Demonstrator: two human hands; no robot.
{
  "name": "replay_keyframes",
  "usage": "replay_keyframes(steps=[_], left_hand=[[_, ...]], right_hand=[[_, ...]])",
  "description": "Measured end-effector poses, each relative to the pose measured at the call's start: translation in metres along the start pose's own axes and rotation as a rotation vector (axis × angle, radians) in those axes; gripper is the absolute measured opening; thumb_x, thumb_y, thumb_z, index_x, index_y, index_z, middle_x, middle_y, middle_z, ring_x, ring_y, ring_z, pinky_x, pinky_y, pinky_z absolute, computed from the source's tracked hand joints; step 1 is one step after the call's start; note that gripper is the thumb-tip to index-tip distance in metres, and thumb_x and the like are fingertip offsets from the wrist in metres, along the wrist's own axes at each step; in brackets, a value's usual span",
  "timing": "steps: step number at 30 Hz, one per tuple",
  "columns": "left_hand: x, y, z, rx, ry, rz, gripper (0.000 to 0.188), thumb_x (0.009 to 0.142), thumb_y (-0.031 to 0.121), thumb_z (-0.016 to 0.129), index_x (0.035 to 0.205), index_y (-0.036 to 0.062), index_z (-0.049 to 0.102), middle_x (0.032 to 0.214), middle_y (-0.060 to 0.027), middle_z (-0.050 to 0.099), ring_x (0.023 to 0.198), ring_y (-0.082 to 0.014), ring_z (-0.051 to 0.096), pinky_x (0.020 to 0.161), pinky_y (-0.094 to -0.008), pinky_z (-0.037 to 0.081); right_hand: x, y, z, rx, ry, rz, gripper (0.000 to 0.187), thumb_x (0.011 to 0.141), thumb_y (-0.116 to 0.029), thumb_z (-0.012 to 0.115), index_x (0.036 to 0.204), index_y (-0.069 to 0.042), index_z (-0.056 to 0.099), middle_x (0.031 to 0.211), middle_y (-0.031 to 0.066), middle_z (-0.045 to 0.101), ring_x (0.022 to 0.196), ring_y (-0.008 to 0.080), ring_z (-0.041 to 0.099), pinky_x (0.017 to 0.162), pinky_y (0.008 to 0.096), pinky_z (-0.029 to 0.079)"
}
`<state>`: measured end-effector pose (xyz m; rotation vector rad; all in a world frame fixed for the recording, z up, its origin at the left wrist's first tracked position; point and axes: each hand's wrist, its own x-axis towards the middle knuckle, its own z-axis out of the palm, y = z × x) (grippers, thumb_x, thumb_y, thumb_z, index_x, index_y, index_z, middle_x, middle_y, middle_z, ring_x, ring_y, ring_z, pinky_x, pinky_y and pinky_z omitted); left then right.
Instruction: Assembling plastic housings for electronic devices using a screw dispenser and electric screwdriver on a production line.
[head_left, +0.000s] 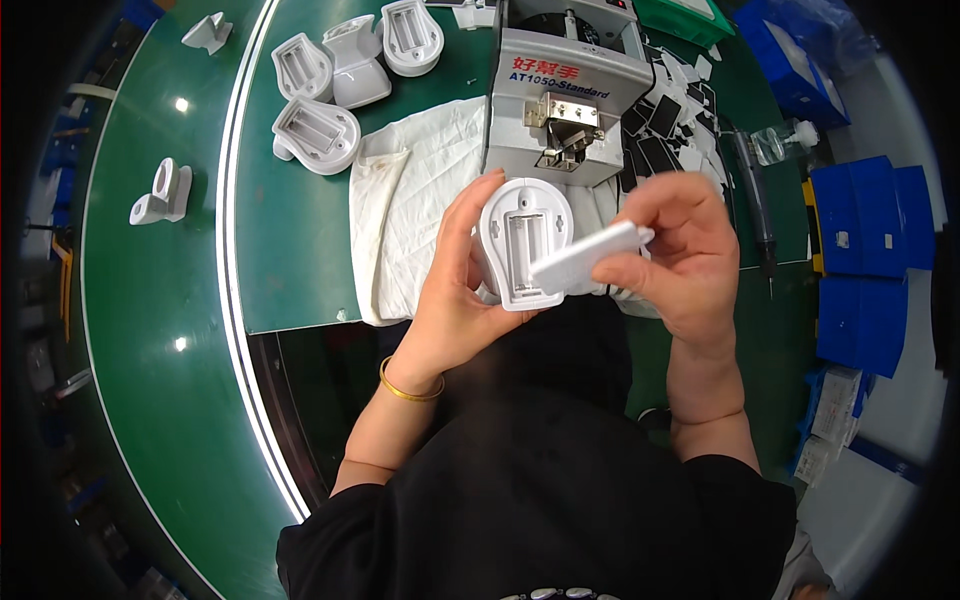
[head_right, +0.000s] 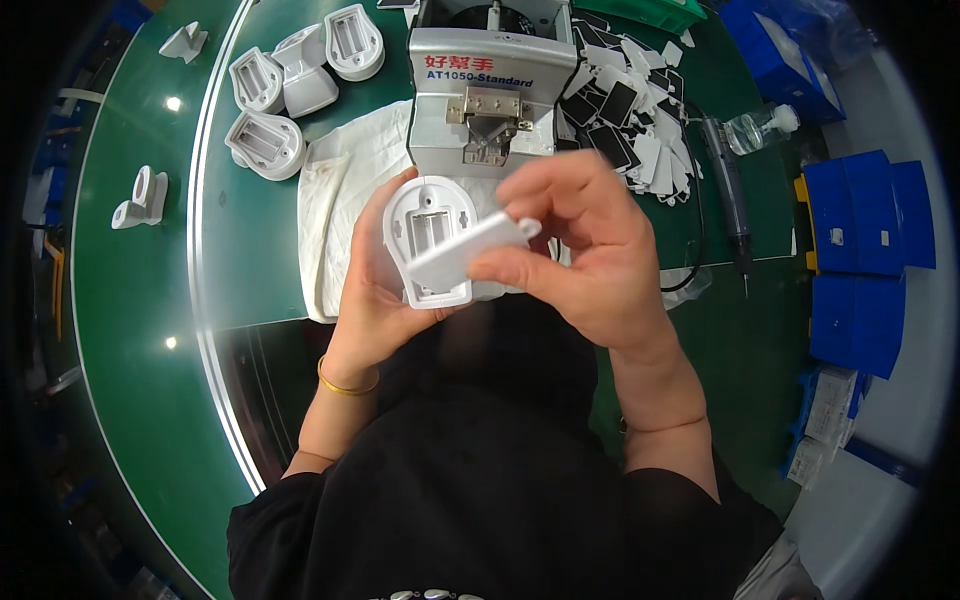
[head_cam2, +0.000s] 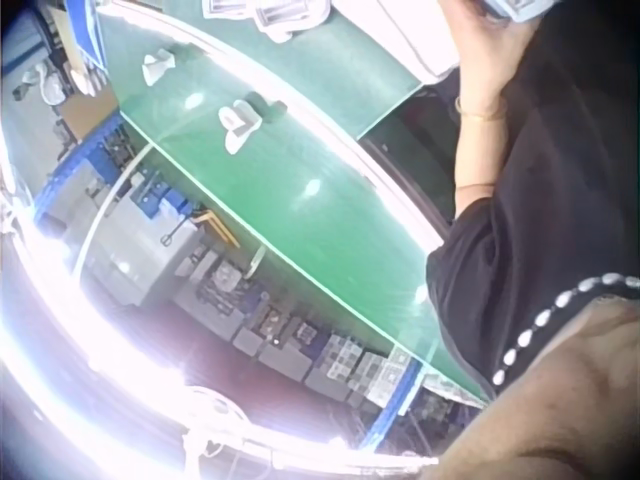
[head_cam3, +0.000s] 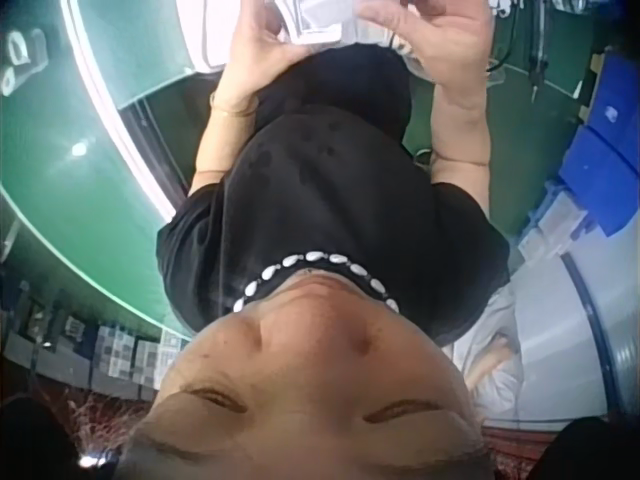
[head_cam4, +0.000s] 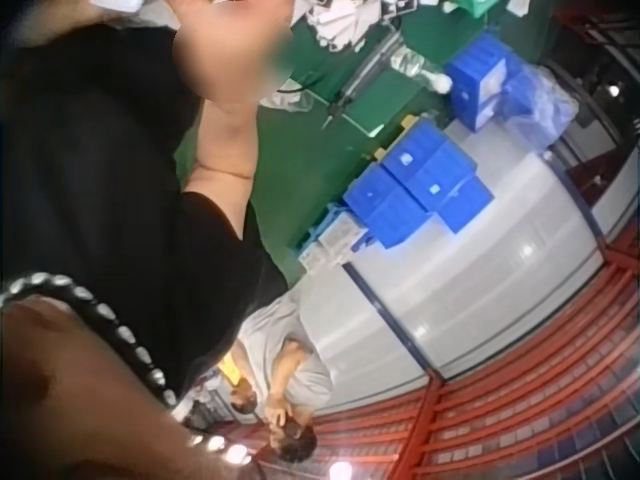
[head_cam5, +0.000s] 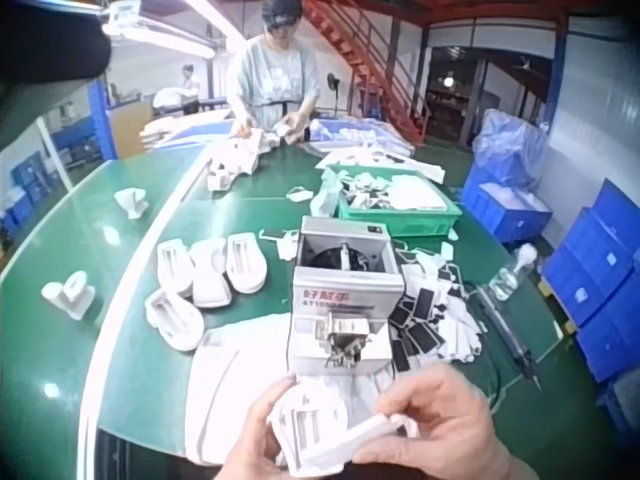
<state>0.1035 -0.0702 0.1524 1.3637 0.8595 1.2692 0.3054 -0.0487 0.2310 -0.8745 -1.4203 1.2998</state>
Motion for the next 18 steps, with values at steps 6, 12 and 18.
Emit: replay_keyframes(steps=[6, 12, 18], left_hand=[[-0.003, -0.002, -0.001, -0.042, -0.035, -0.070, 0.102, 0.066, 0.001, 0.085, 0.151, 0.0083, 0.028, 0.155, -0.0135, 0.025, 0.144, -0.0273, 0.030, 0.113, -0.0401, 0.034], [-0.001, 0.001, -0.001, 0.021, -0.066, -0.094, 0.098, 0.066, 0.001, 0.082, 0.150, 0.0067, 0.032, 0.154, -0.0143, 0.028, 0.143, -0.0290, 0.031, 0.113, -0.0401, 0.034], [-0.002, -0.001, 0.001, 0.113, -0.069, -0.004, 0.096, 0.065, 0.003, 0.083, 0.149, 0.0061, 0.034, 0.154, -0.0151, 0.028, 0.143, -0.0304, 0.031, 0.113, -0.0408, 0.033]], right_hand=[[0.013, 0.005, 0.003, -0.244, -0.226, -0.153, 0.035, 0.076, 0.005, 0.079, 0.109, 0.003, 0.068, 0.091, 0.0048, 0.064, 0.079, 0.0086, 0.057, 0.069, 0.0212, 0.043], [0.009, 0.010, 0.007, -0.317, -0.173, -0.033, 0.034, 0.072, 0.001, 0.082, 0.105, 0.000, 0.072, 0.081, 0.0021, 0.063, 0.069, 0.0059, 0.051, 0.062, 0.0197, 0.038], [0.014, 0.019, 0.002, -0.704, -0.225, -0.263, 0.034, 0.078, 0.000, 0.078, 0.111, -0.007, 0.074, 0.110, 0.0088, 0.062, 0.090, 0.0106, 0.057, 0.071, 0.0210, 0.043]])
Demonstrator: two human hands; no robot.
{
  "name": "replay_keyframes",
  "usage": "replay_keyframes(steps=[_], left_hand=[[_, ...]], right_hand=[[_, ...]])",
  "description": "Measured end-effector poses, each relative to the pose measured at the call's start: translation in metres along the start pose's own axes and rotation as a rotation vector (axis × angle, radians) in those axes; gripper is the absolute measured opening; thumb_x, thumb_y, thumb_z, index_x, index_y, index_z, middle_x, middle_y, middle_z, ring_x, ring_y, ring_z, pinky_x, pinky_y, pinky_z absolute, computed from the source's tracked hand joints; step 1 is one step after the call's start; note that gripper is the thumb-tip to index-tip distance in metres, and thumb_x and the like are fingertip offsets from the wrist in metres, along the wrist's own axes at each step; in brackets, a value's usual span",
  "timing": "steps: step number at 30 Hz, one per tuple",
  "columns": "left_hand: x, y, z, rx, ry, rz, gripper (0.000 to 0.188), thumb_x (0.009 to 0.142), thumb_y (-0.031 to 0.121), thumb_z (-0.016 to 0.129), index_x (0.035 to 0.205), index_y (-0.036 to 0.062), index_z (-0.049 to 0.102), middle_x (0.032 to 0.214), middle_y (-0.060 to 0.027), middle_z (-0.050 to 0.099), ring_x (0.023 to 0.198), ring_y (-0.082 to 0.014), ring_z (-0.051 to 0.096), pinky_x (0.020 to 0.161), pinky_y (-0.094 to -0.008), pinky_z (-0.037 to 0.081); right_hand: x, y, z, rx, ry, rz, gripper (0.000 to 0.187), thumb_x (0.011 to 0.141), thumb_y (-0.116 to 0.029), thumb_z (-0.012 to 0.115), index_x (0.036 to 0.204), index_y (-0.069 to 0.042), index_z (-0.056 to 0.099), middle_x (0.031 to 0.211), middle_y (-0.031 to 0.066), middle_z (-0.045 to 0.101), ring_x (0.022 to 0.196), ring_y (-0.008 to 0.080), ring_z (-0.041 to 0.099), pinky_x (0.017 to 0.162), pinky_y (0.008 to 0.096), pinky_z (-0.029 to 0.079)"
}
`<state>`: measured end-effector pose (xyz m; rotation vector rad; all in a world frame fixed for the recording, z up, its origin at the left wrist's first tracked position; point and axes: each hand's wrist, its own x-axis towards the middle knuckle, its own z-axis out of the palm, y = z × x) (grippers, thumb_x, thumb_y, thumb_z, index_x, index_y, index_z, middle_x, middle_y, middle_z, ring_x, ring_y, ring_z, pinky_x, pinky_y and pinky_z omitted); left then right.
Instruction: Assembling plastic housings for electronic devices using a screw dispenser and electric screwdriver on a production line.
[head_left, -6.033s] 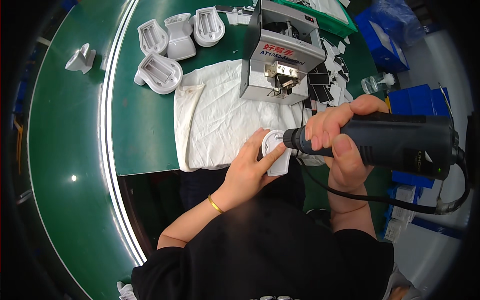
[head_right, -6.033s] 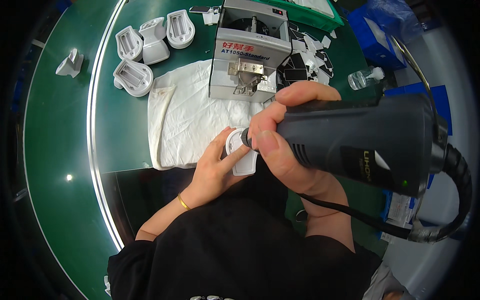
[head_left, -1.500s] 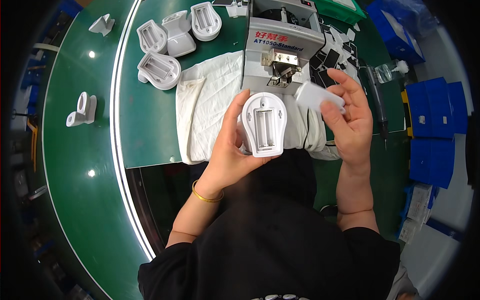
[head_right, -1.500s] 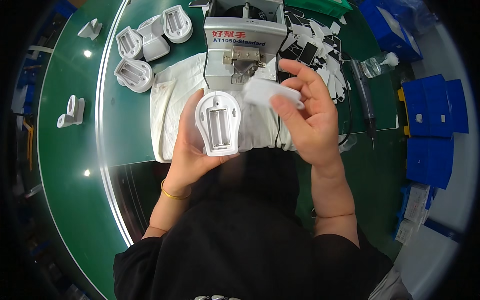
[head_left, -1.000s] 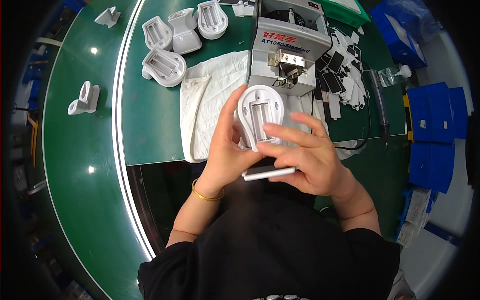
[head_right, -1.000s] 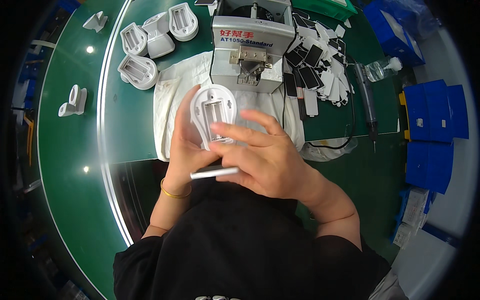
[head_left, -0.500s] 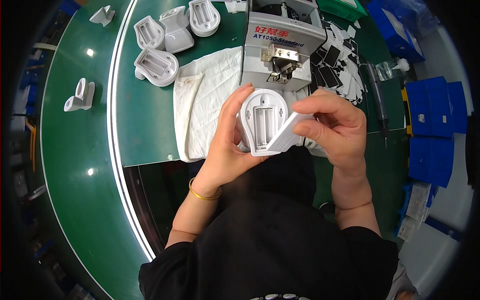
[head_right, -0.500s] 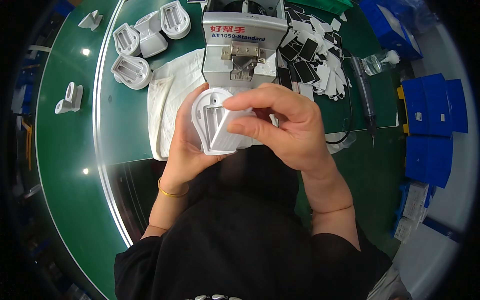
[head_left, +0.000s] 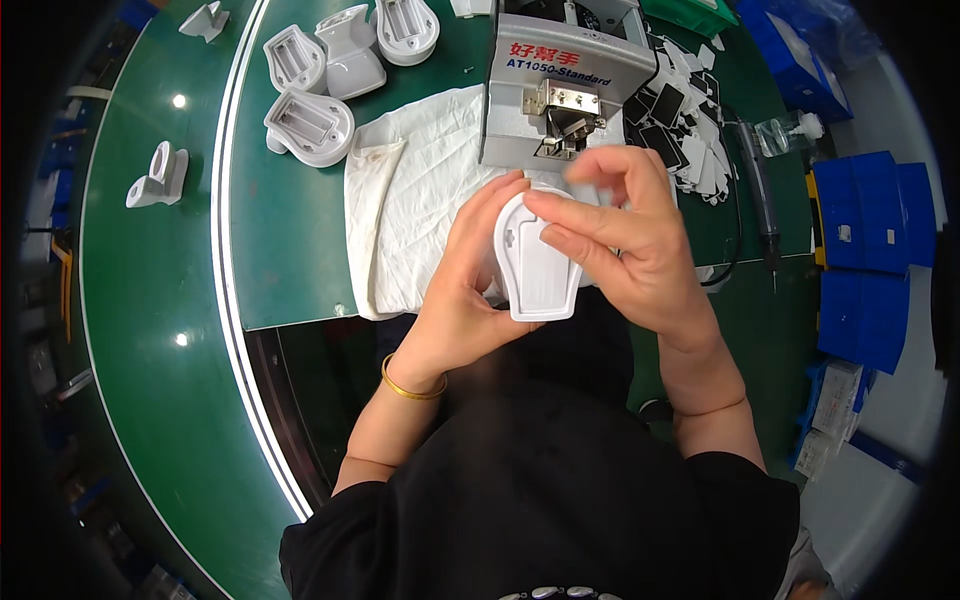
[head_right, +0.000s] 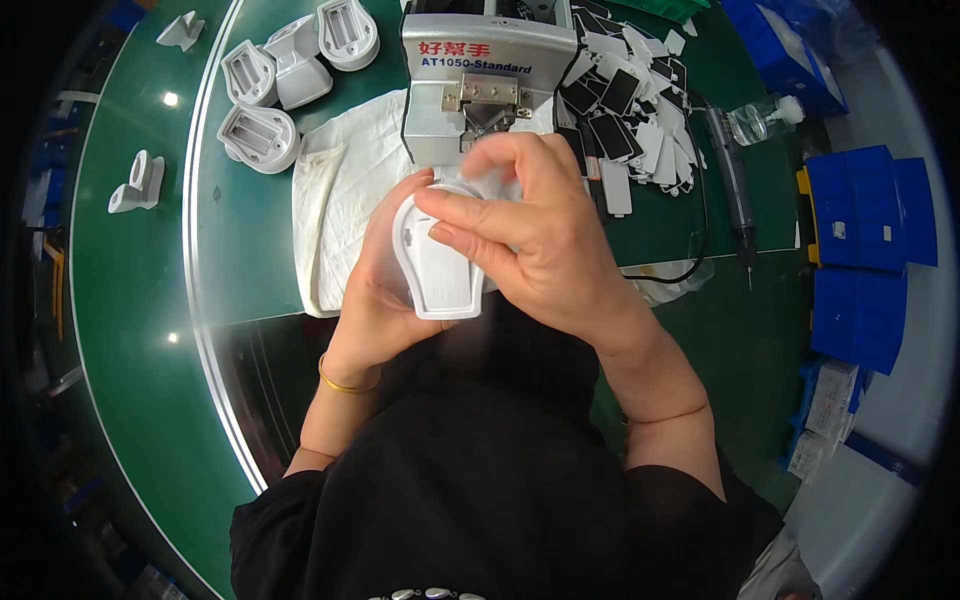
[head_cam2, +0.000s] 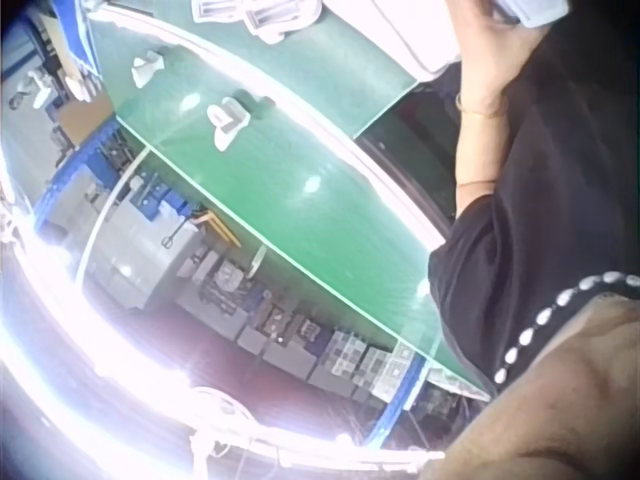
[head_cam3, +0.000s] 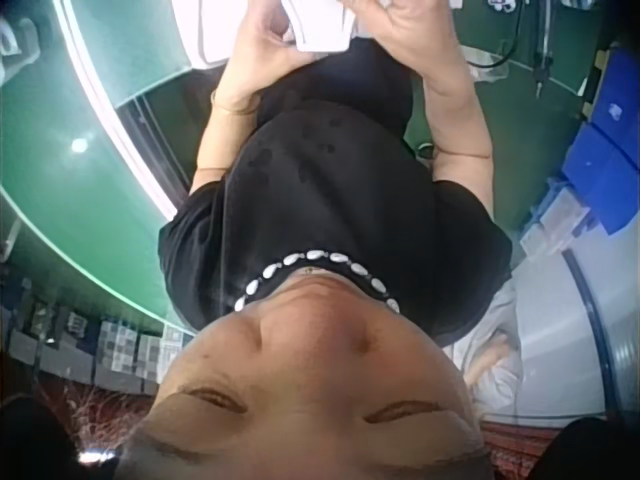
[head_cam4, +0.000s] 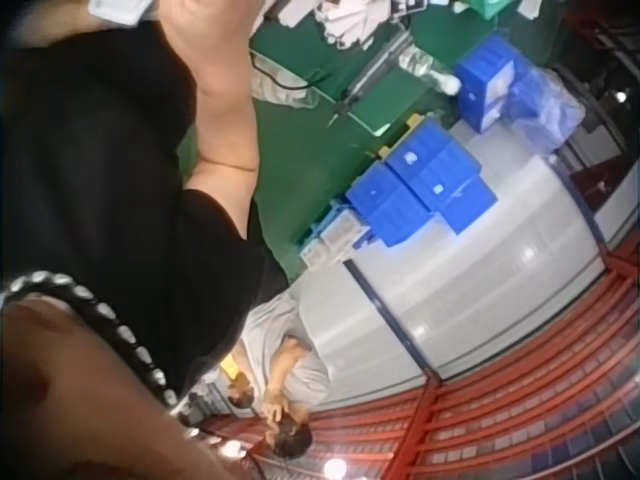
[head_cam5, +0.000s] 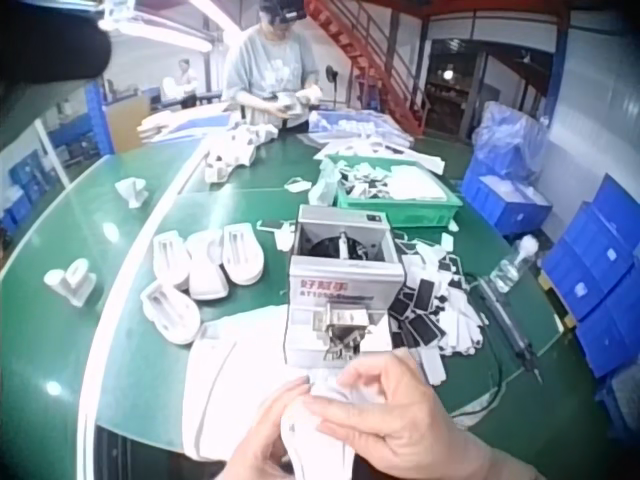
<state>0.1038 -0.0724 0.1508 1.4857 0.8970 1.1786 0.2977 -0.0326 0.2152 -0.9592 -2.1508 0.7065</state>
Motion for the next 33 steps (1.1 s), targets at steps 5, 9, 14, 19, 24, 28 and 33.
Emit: replay_keyframes(steps=[5, 9, 14, 19, 24, 28, 33], left_hand=[[0.000, 0.001, 0.000, 0.081, 0.059, 0.105, 0.101, 0.065, 0.010, 0.087, 0.150, 0.0074, 0.033, 0.157, -0.0160, 0.021, 0.145, -0.0320, 0.028, 0.115, -0.0435, 0.029], [0.003, 0.007, -0.007, -0.301, -0.087, -0.069, 0.075, 0.086, 0.012, 0.073, 0.150, 0.0021, 0.034, 0.156, -0.0186, 0.026, 0.145, -0.0287, 0.027, 0.116, -0.0398, 0.023], [0.002, 0.011, 0.000, -0.207, -0.030, -0.078, 0.072, 0.090, 0.008, 0.068, 0.150, -0.0005, 0.030, 0.153, -0.0194, 0.034, 0.142, -0.0281, 0.033, 0.114, -0.0391, 0.030], [0.003, 0.022, 0.008, 0.180, -0.023, 0.107, 0.114, 0.072, 0.019, 0.087, 0.155, 0.0050, 0.010, 0.153, -0.0206, 0.031, 0.135, -0.0334, 0.043, 0.110, -0.0428, 0.039], [-0.016, 0.013, 0.012, -0.024, 0.039, -0.172, 0.107, 0.064, 0.021, 0.092, 0.148, 0.0041, 0.026, 0.148, -0.0162, 0.037, 0.135, -0.0324, 0.043, 0.111, -0.0454, 0.037], [-0.023, 0.002, 0.014, 0.089, 0.028, -0.054, 0.106, 0.064, 0.020, 0.092, 0.148, 0.0056, 0.029, 0.147, -0.0154, 0.039, 0.133, -0.0330, 0.045, 0.109, -0.0446, 0.040], [-0.021, -0.011, 0.019, 0.224, -0.045, 0.029, 0.099, 0.063, 0.016, 0.090, 0.145, 0.0047, 0.035, 0.142, -0.0154, 0.047, 0.131, -0.0357, 0.047, 0.107, -0.0414, 0.041]], right_hand=[[-0.007, -0.006, 0.019, 0.977, 0.053, 0.467, 0.068, 0.089, -0.006, 0.068, 0.149, -0.005, 0.038, 0.131, 0.0185, 0.054, 0.118, 0.0220, 0.056, 0.101, 0.0306, 0.043], [-0.016, 0.003, 0.021, 0.833, 0.084, 0.383, 0.076, 0.089, -0.003, 0.066, 0.152, 0.001, 0.023, 0.129, 0.0195, 0.055, 0.116, 0.0217, 0.057, 0.101, 0.0327, 0.044], [-0.021, 0.004, 0.027, 0.772, 0.132, 0.341, 0.075, 0.088, -0.002, 0.067, 0.150, 0.002, 0.025, 0.128, 0.0187, 0.056, 0.115, 0.0213, 0.057, 0.100, 0.0322, 0.044], [-0.022, 0.003, 0.017, 0.871, 0.148, 0.503, 0.075, 0.087, -0.001, 0.068, 0.150, -0.001, 0.028, 0.126, 0.0188, 0.059, 0.111, 0.0199, 0.060, 0.098, 0.0313, 0.046], [-0.021, 0.073, -0.041, 0.389, 0.618, 0.527, 0.049, 0.091, -0.008, 0.068, 0.135, 0.002, 0.050, 0.126, 0.0124, 0.062, 0.112, 0.0169, 0.060, 0.096, 0.0283, 0.047], [-0.086, 0.175, -0.128, -1.151, 0.430, 0.794, 0.060, 0.090, -0.039, 0.069, 0.141, -0.014, 0.051, 0.130, 0.0173, 0.059, 0.116, 0.0338, 0.059, 0.100, 0.0427, 0.046], [-0.074, 0.191, -0.158, -0.905, 0.293, 1.184, 0.067, 0.088, -0.053, 0.064, 0.144, -0.021, 0.048, 0.128, 0.0219, 0.060, 0.118, 0.0426, 0.057, 0.100, 0.0479, 0.044]])
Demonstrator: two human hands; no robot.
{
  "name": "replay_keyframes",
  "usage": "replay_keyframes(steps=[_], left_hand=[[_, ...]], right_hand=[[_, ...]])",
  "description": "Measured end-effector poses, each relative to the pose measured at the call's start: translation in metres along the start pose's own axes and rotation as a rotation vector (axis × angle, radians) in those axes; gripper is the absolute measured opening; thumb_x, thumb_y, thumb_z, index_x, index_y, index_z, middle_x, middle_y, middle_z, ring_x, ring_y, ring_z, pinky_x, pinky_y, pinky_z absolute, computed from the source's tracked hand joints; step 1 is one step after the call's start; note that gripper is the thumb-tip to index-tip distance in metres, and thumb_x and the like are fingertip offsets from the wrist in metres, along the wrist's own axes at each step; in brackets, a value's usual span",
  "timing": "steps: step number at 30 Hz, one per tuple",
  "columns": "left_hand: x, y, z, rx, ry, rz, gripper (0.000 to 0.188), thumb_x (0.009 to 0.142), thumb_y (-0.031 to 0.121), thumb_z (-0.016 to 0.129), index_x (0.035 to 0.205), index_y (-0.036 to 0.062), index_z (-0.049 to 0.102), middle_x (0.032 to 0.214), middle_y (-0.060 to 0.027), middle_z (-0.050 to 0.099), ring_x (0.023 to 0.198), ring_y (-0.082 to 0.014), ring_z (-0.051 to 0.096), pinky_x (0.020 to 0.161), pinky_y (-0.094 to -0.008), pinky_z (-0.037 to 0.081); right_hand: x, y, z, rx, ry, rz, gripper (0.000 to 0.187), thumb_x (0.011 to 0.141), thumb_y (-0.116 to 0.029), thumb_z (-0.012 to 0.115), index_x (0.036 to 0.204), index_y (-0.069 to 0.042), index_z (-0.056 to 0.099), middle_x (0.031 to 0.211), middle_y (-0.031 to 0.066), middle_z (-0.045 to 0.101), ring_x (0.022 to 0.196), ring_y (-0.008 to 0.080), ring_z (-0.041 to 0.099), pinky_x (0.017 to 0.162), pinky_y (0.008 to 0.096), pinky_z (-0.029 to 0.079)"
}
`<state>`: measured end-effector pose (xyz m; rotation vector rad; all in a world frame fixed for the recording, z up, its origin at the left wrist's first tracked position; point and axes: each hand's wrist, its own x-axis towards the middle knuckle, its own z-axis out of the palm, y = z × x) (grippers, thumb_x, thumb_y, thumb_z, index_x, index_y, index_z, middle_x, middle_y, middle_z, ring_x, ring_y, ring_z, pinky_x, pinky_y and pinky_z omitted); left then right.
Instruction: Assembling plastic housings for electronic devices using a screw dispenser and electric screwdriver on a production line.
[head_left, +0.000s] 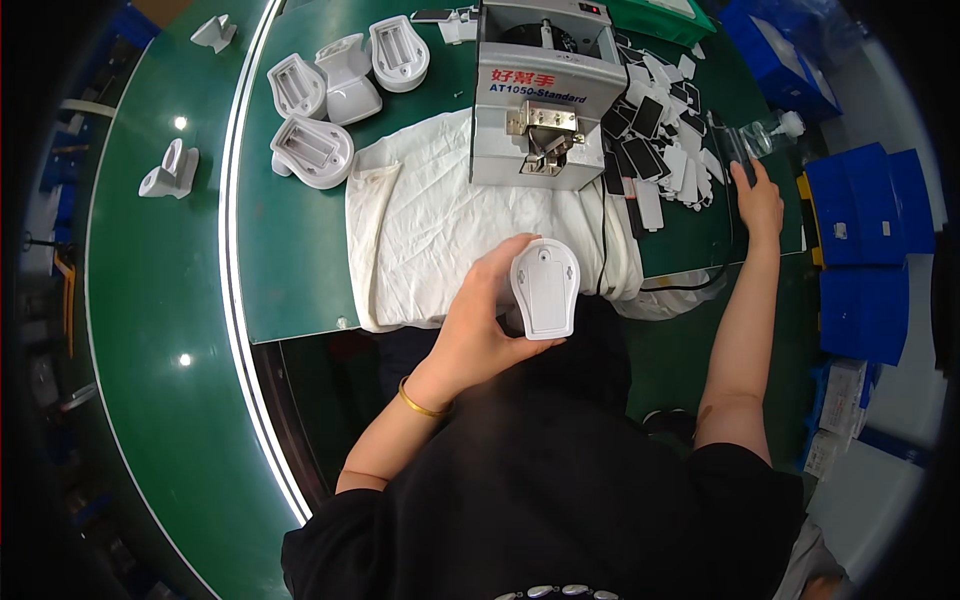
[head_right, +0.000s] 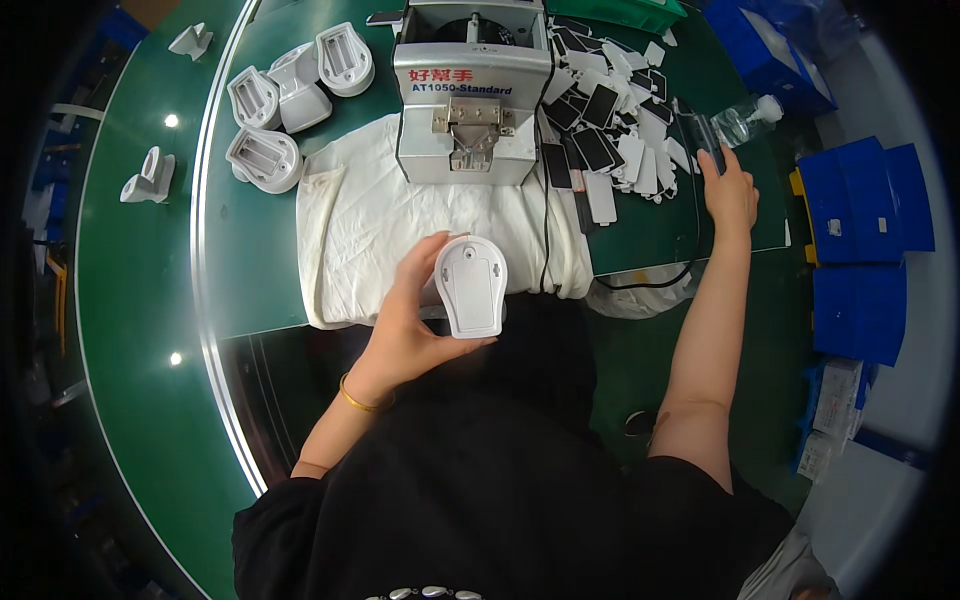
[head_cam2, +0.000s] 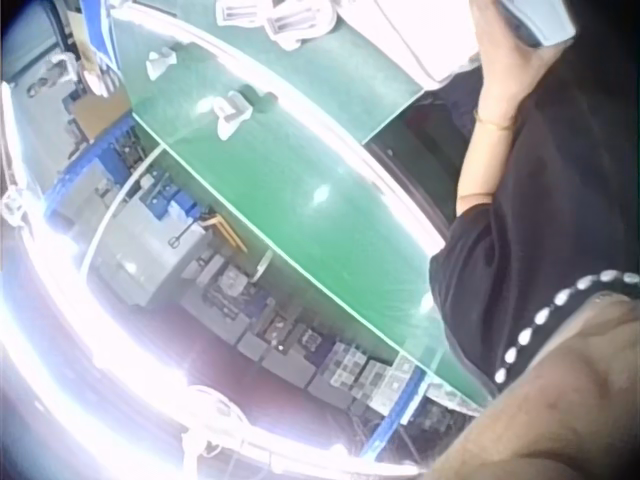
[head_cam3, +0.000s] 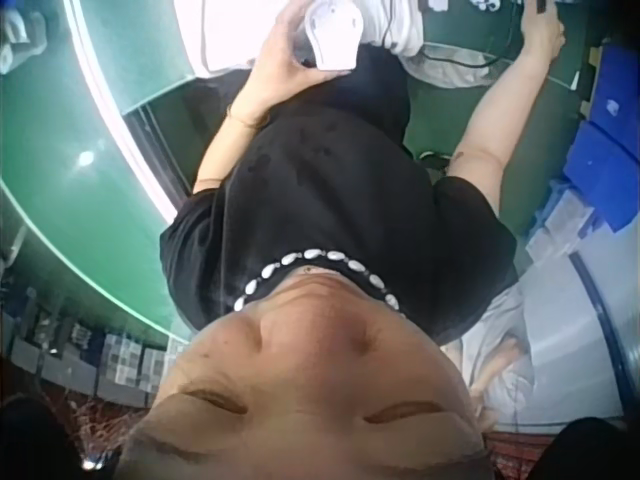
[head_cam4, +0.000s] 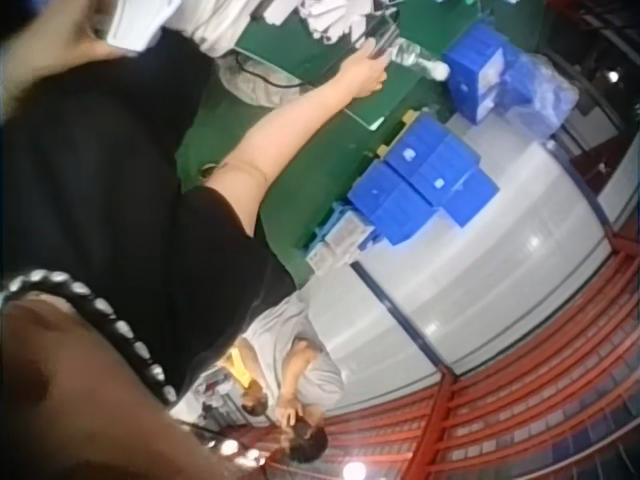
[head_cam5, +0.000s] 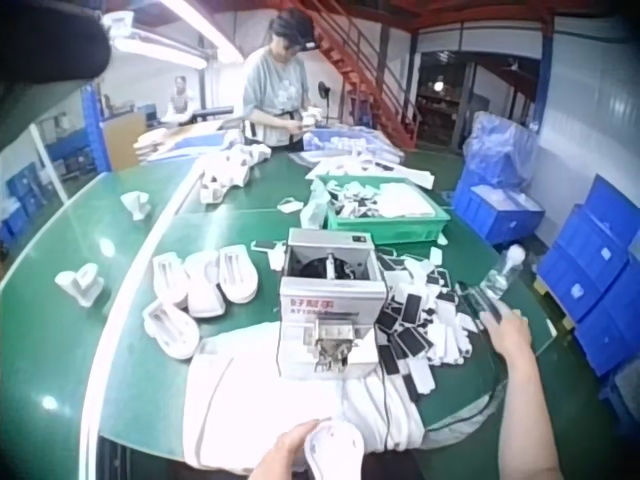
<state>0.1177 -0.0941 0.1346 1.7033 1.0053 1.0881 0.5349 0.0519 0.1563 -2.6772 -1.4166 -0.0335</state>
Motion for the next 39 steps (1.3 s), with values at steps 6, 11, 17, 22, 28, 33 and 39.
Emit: replay_keyframes(steps=[6, 11, 17, 22, 28, 33, 39], left_hand=[[0.007, 0.006, -0.002, 0.194, -0.067, 0.079, 0.084, 0.066, 0.012, 0.086, 0.138, 0.0034, 0.044, 0.138, -0.0177, 0.050, 0.127, -0.0366, 0.049, 0.106, -0.0409, 0.043], [0.003, 0.008, -0.004, 0.239, -0.042, 0.117, 0.087, 0.064, 0.013, 0.088, 0.139, 0.0059, 0.045, 0.137, -0.0151, 0.053, 0.124, -0.0347, 0.053, 0.105, -0.0408, 0.043], [-0.002, -0.005, -0.013, 0.322, -0.133, 0.128, 0.086, 0.062, 0.020, 0.088, 0.137, 0.0107, 0.047, 0.135, -0.0097, 0.054, 0.127, -0.0297, 0.051, 0.115, -0.0542, 0.027], [-0.003, -0.010, -0.020, 0.279, -0.154, 0.138, 0.085, 0.061, 0.019, 0.088, 0.136, 0.0120, 0.048, 0.134, -0.0086, 0.055, 0.127, -0.0292, 0.051, 0.116, -0.0542, 0.026], [-0.006, -0.021, -0.020, 0.296, -0.159, 0.145, 0.086, 0.059, 0.019, 0.089, 0.135, 0.0126, 0.049, 0.134, -0.0086, 0.056, 0.128, -0.0291, 0.051, 0.116, -0.0551, 0.025], [-0.009, -0.016, -0.017, 0.334, -0.182, 0.147, 0.088, 0.058, 0.021, 0.090, 0.136, 0.0131, 0.050, 0.134, -0.0079, 0.056, 0.128, -0.0276, 0.051, 0.118, -0.0554, 0.018], [-0.010, -0.013, -0.011, 0.344, -0.194, 0.158, 0.090, 0.059, 0.029, 0.091, 0.137, 0.0130, 0.049, 0.133, -0.0066, 0.057, 0.127, -0.0260, 0.052, 0.118, -0.0550, 0.015]], right_hand=[[0.005, 0.005, 0.003, -0.109, 0.044, -0.142, 0.064, 0.090, -0.049, 0.063, 0.143, -0.016, 0.048, 0.122, 0.0214, 0.064, 0.109, 0.0381, 0.063, 0.094, 0.0437, 0.049], [-0.068, -0.157, -0.056, 1.080, -0.062, -0.428, 0.057, 0.090, -0.039, 0.070, 0.127, 0.003, 0.059, 0.092, 0.0043, 0.068, 0.075, 0.0101, 0.058, 0.065, 0.0262, 0.045], [-0.043, -0.223, -0.030, 1.086, -0.486, -0.457, 0.017, 0.088, -0.015, 0.065, 0.089, 0.002, 0.066, 0.074, -0.0021, 0.056, 0.065, 0.0073, 0.048, 0.056, 0.0243, 0.036], [-0.039, -0.227, -0.040, 1.044, -0.577, -0.621, 0.012, 0.086, -0.010, 0.062, 0.091, 0.001, 0.066, 0.074, -0.0014, 0.057, 0.066, 0.0073, 0.050, 0.059, 0.0263, 0.040], [-0.065, -0.212, -0.044, 1.224, -0.483, -0.452, 0.033, 0.091, -0.029, 0.069, 0.109, -0.001, 0.066, 0.090, 0.0008, 0.064, 0.079, 0.0081, 0.056, 0.071, 0.0259, 0.048], [-0.024, -0.086, -0.034, 0.898, 0.154, -0.334, 0.058, 0.087, -0.036, 0.072, 0.128, 0.002, 0.060, 0.124, 0.0180, 0.065, 0.105, 0.0198, 0.065, 0.089, 0.0301, 0.050], [0.018, 0.051, 0.037, 0.265, 0.031, -0.202, 0.068, 0.087, -0.051, 0.063, 0.141, -0.012, 0.050, 0.120, 0.0239, 0.063, 0.113, 0.0416, 0.059, 0.097, 0.0456, 0.046]])
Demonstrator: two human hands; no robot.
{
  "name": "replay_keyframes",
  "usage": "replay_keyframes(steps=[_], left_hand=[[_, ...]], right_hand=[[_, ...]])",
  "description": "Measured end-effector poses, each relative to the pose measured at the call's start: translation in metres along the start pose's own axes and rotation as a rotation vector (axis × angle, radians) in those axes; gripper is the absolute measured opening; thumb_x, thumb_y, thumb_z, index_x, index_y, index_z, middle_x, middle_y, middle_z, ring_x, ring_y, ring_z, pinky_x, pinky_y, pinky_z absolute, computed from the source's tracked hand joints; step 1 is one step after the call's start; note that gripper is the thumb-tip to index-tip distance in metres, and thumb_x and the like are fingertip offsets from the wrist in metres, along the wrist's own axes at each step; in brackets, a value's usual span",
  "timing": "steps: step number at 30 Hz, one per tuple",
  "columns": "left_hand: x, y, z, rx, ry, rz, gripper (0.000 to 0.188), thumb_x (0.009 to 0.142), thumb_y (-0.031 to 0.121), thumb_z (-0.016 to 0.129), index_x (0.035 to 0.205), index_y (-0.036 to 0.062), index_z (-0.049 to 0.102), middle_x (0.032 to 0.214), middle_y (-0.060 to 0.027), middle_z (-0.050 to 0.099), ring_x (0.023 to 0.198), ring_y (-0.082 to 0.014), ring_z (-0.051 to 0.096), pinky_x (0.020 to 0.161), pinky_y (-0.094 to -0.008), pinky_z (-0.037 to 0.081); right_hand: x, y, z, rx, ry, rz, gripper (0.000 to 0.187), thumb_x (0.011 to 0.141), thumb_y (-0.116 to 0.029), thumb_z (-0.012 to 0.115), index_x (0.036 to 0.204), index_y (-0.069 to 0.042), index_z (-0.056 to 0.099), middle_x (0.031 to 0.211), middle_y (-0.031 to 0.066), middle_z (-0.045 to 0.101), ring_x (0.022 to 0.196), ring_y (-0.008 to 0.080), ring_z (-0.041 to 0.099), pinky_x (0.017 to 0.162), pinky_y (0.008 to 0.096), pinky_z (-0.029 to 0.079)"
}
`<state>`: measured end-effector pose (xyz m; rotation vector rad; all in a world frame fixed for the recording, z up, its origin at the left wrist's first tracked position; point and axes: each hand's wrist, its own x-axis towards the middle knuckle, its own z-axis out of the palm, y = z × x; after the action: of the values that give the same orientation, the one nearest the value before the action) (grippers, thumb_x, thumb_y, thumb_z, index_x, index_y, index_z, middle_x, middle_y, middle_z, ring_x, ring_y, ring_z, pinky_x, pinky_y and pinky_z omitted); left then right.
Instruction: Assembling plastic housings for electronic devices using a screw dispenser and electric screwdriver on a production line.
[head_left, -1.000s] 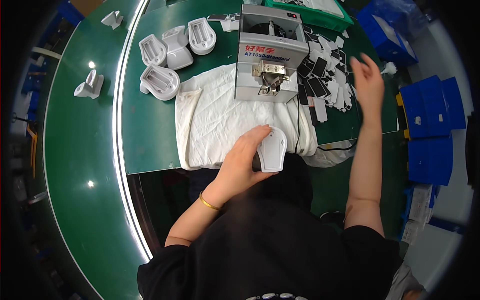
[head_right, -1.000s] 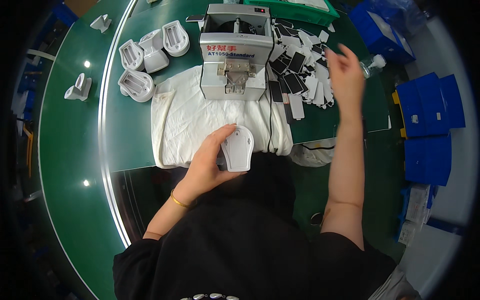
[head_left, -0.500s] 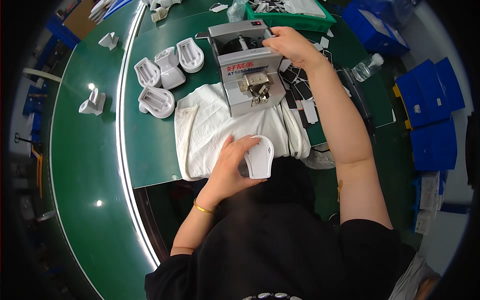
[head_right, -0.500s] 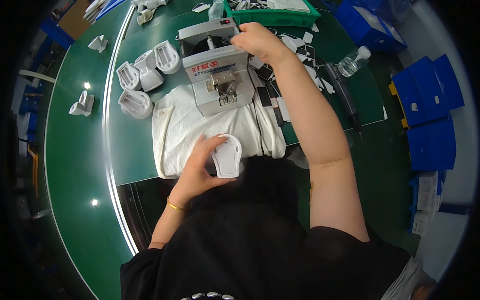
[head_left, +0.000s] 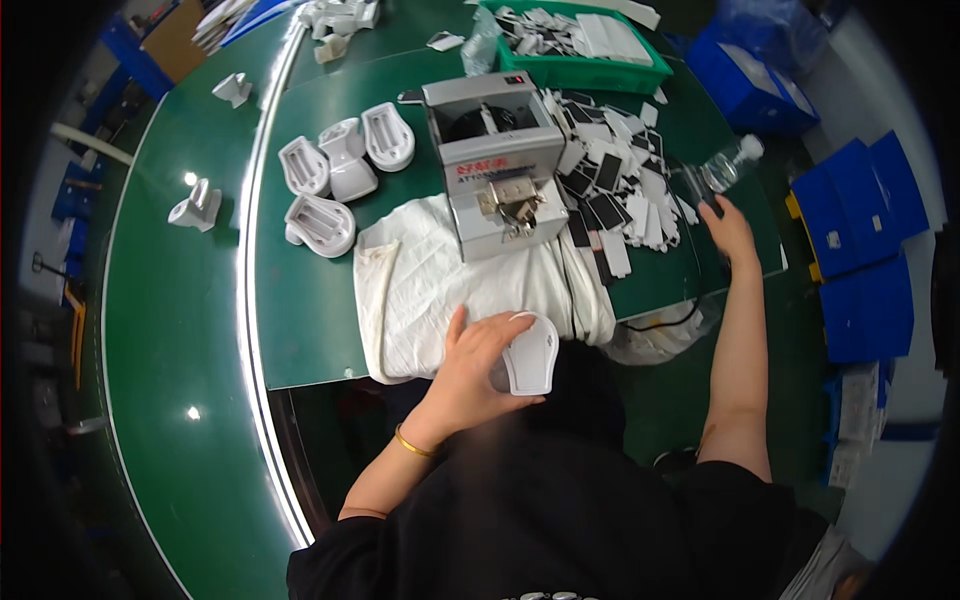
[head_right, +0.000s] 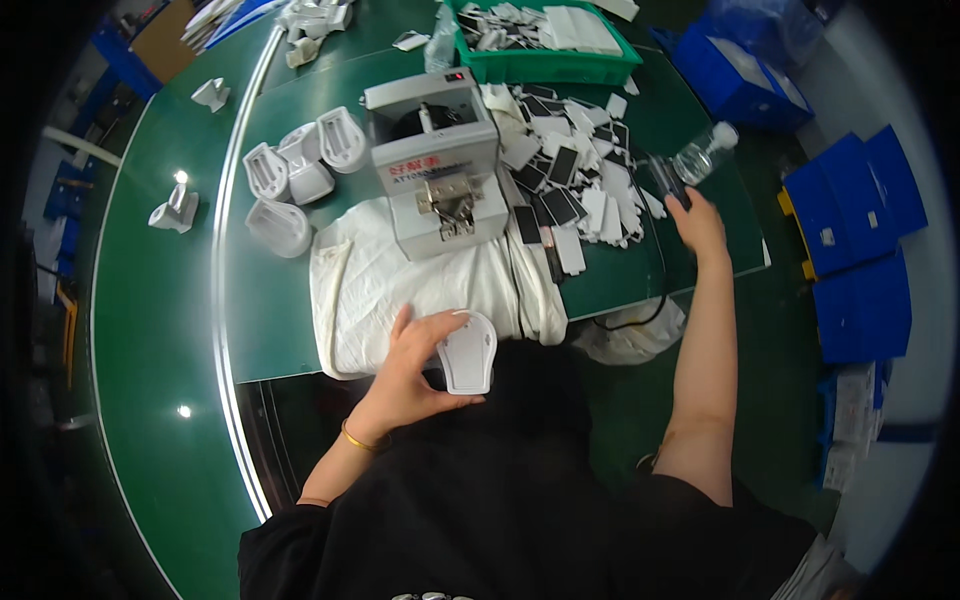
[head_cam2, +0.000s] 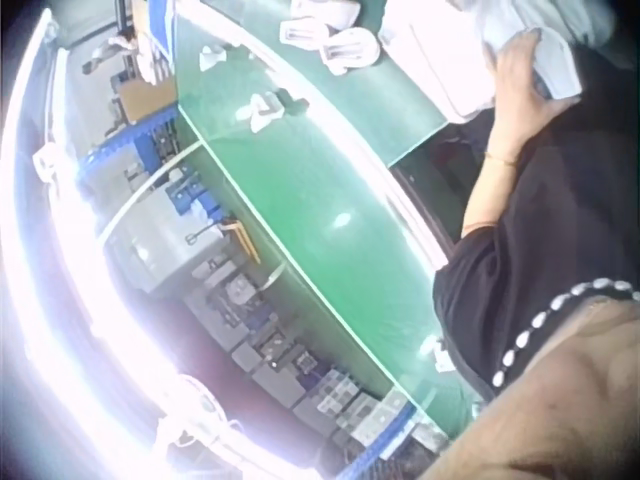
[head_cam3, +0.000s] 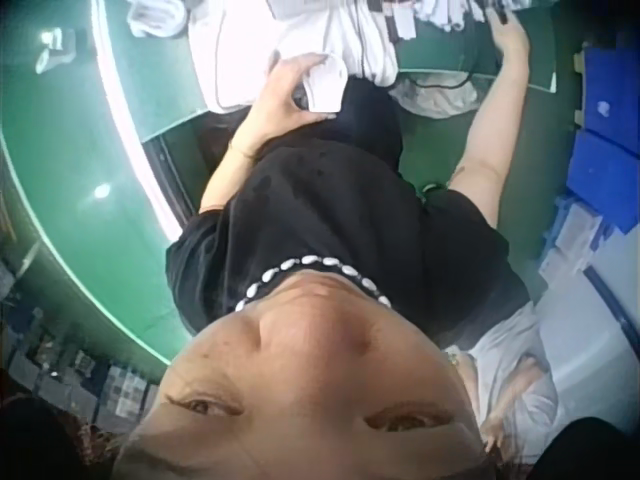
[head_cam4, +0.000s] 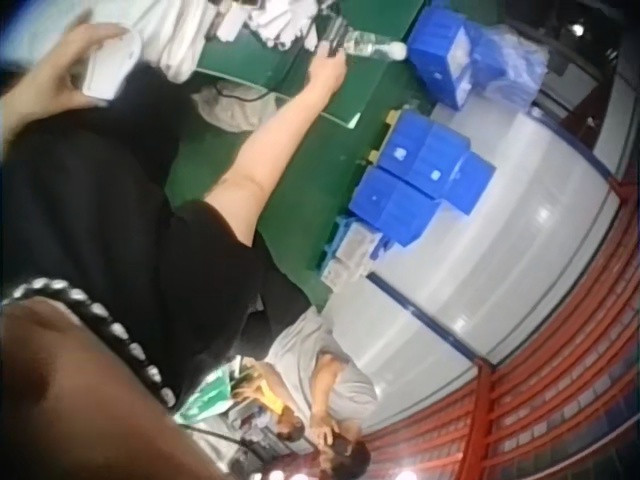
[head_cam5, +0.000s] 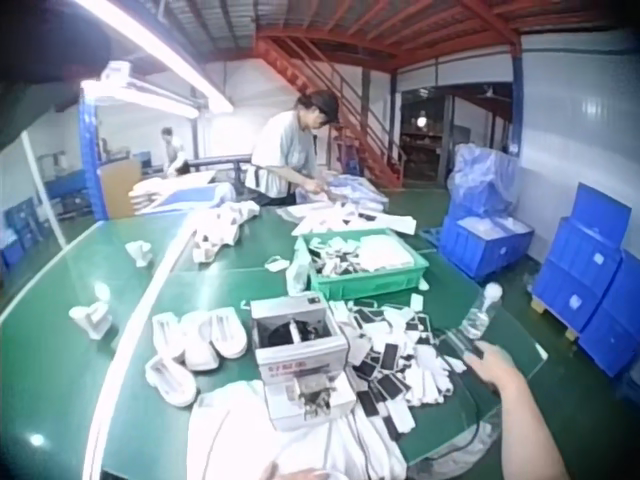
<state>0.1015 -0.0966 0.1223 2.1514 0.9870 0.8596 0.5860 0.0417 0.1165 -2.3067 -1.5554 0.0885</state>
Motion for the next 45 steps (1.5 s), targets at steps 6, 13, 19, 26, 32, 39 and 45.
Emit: replay_keyframes(steps=[6, 13, 19, 26, 32, 39, 45], left_hand=[[0.002, -0.010, 0.012, -0.024, 0.212, 0.103, 0.089, 0.061, 0.018, 0.091, 0.137, 0.0064, 0.047, 0.132, -0.0140, 0.055, 0.122, -0.0339, 0.053, 0.108, -0.0444, 0.039], [-0.001, -0.015, 0.021, -0.048, 0.308, 0.074, 0.086, 0.063, 0.016, 0.090, 0.136, 0.0054, 0.047, 0.132, -0.0161, 0.054, 0.121, -0.0364, 0.053, 0.102, -0.0423, 0.044], [-0.004, -0.021, 0.026, -0.031, 0.328, 0.091, 0.081, 0.064, 0.016, 0.089, 0.133, 0.0057, 0.048, 0.135, -0.0199, 0.051, 0.124, -0.0381, 0.051, 0.102, -0.0433, 0.043], [-0.008, -0.038, 0.036, 0.019, 0.352, 0.165, 0.067, 0.064, 0.014, 0.088, 0.124, 0.0085, 0.059, 0.138, -0.0213, 0.049, 0.125, -0.0410, 0.049, 0.102, -0.0453, 0.043], [-0.013, -0.045, 0.039, -0.001, 0.339, 0.172, 0.065, 0.063, 0.014, 0.088, 0.123, 0.0095, 0.061, 0.140, -0.0219, 0.047, 0.125, -0.0400, 0.050, 0.101, -0.0437, 0.045], [-0.014, -0.045, 0.037, -0.017, 0.300, 0.180, 0.074, 0.062, 0.008, 0.086, 0.131, 0.0154, 0.058, 0.141, -0.0231, 0.045, 0.127, -0.0426, 0.048, 0.102, -0.0452, 0.046], [-0.014, -0.045, 0.036, 0.008, 0.278, 0.168, 0.078, 0.062, 0.008, 0.086, 0.133, 0.0185, 0.057, 0.141, -0.0240, 0.044, 0.129, -0.0439, 0.047, 0.103, -0.0461, 0.045]], right_hand=[[-0.016, -0.030, 0.017, -0.178, 0.017, -0.042, 0.065, 0.095, -0.047, 0.054, 0.147, -0.011, 0.038, 0.114, 0.0306, 0.062, 0.106, 0.0459, 0.060, 0.091, 0.0500, 0.047], [-0.060, -0.120, -0.042, 0.322, 0.154, -0.169, 0.055, 0.095, -0.035, 0.060, 0.139, -0.004, 0.047, 0.114, 0.0231, 0.065, 0.102, 0.0359, 0.065, 0.087, 0.0409, 0.049], [-0.105, -0.218, -0.068, 0.891, 0.104, -0.580, 0.055, 0.085, -0.016, 0.069, 0.133, 0.001, 0.049, 0.100, 0.0139, 0.065, 0.092, 0.0192, 0.064, 0.084, 0.0343, 0.050], [-0.136, -0.299, -0.057, 1.717, -0.051, -0.818, 0.052, 0.087, -0.005, 0.054, 0.137, 0.001, 0.039, 0.078, 0.0087, 0.055, 0.071, 0.0188, 0.056, 0.075, 0.0398, 0.049], [-0.129, -0.314, -0.045, 1.503, -0.060, -0.826, 0.042, 0.088, -0.001, 0.057, 0.127, 0.003, 0.045, 0.077, 0.0100, 0.058, 0.065, 0.0181, 0.057, 0.068, 0.0395, 0.050], [-0.111, -0.314, -0.046, 1.387, -0.405, -1.065, 0.039, 0.088, -0.004, 0.058, 0.125, -0.001, 0.046, 0.078, 0.0095, 0.058, 0.066, 0.0180, 0.058, 0.069, 0.0408, 0.051], [-0.160, -0.304, -0.049, 1.451, -0.241, -0.823, 0.036, 0.089, -0.010, 0.058, 0.122, -0.003, 0.046, 0.074, 0.0080, 0.053, 0.065, 0.0174, 0.054, 0.066, 0.0393, 0.049]])
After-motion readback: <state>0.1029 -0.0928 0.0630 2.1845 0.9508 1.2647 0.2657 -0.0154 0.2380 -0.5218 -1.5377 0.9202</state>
